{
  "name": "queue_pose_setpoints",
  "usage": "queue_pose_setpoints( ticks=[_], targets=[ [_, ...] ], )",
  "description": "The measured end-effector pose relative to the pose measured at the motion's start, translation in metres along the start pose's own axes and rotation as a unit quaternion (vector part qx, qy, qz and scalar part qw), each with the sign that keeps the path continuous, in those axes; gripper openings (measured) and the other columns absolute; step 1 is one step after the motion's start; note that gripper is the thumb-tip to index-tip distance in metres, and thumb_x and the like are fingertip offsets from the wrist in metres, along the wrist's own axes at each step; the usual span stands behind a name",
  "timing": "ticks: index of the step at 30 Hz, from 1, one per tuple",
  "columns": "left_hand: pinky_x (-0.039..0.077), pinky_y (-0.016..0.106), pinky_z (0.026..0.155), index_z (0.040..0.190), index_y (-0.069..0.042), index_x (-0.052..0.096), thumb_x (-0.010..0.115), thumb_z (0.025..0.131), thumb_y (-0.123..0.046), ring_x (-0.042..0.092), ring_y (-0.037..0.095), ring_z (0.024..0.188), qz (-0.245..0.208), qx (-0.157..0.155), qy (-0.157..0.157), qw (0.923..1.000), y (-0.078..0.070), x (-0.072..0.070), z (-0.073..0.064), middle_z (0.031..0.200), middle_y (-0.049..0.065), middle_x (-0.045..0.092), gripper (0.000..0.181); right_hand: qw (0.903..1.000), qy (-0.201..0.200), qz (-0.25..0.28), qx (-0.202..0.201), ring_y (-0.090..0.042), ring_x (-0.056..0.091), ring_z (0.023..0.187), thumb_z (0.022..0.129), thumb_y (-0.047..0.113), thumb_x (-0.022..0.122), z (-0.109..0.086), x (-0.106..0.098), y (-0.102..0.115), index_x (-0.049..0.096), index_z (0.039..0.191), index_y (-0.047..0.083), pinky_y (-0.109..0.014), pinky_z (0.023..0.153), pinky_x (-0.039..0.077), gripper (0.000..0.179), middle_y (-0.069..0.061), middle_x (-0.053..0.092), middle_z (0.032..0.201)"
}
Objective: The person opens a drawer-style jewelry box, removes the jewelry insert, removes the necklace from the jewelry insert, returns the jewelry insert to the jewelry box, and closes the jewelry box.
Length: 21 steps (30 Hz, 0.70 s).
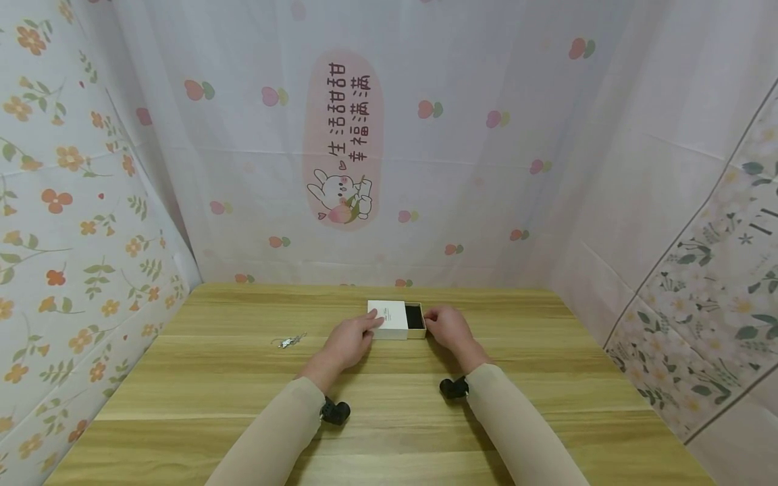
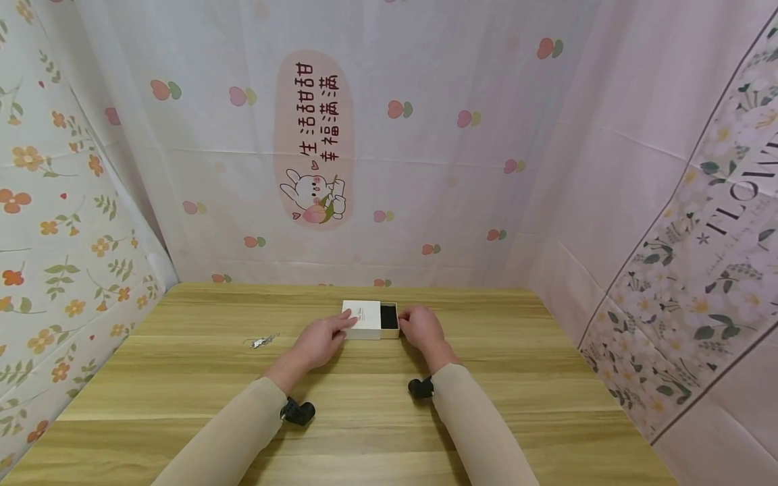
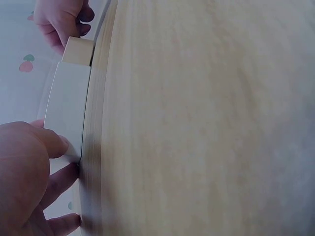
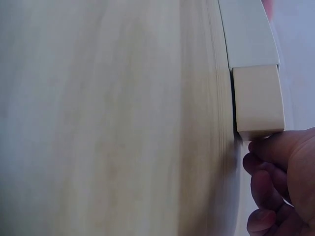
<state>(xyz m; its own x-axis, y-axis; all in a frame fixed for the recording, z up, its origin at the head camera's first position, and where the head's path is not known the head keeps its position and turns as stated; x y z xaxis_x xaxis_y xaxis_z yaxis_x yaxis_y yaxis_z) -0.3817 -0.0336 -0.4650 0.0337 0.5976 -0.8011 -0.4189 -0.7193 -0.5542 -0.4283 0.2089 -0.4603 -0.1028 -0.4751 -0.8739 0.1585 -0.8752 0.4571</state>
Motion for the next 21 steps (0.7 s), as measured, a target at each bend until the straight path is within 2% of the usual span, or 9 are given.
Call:
queue_pose_setpoints(
  ticks=[3,9,13,21],
  targets=[
    [0.057,0.051,0.112,0.154,-0.014,0.066,0.057,0.111,-0.001,0.056,0.040,0.151,-0.001,-0.001,0.000,1.0000,-0.0002,0.0002,-0.0006,0.169,0.009,0.052,0.046,1.0000,0.002,-0.004,-0.001,-0.033,0.075,0.108,0.106,0.013,0.069,-0.0001,0.0007,0.0020,0.085,0.112,0.005,-0.053,0.104,0.060,0.019,-0.014,0.083,0.116],
    [0.058,0.051,0.110,0.154,-0.013,0.066,0.057,0.110,0.000,0.056,0.041,0.150,0.000,0.003,-0.003,1.0000,-0.0004,0.0004,-0.0004,0.169,0.010,0.053,0.046,1.0000,0.005,-0.001,0.002,-0.032,0.074,0.106,0.106,0.014,0.070,0.0002,0.0027,0.0053,0.085,0.111,0.006,-0.052,0.103,0.060,0.018,-0.012,0.083,0.114],
    [0.055,0.054,0.116,0.154,-0.013,0.066,0.057,0.110,-0.001,0.056,0.040,0.150,0.002,0.003,-0.004,1.0000,0.0002,0.0009,-0.0002,0.169,0.010,0.053,0.046,1.0000,0.006,-0.004,0.005,-0.032,0.074,0.106,0.107,0.014,0.070,0.0011,0.0025,0.0057,0.085,0.112,0.006,-0.051,0.102,0.060,0.018,-0.012,0.082,0.115],
    [0.055,0.053,0.115,0.154,-0.015,0.066,0.058,0.110,-0.001,0.056,0.040,0.151,0.007,0.000,-0.002,1.0000,0.0000,0.0007,0.0001,0.169,0.008,0.053,0.047,0.9999,0.003,-0.011,-0.004,-0.033,0.075,0.108,0.107,0.014,0.070,-0.0010,0.0016,0.0101,0.085,0.113,0.005,-0.051,0.102,0.061,0.019,-0.013,0.082,0.116]
  ],
)
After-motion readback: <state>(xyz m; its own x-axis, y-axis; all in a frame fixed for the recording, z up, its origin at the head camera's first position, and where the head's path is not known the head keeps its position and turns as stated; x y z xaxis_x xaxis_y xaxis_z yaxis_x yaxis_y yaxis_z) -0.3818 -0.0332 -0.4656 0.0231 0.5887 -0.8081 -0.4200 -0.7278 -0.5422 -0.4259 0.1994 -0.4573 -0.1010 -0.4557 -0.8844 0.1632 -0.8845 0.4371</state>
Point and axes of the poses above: each hand's wrist, its own z-axis towards the middle knuckle, its own x-axis out of the palm, y = z × x, the point moved 4 cm from there along z, towards the middle knuckle
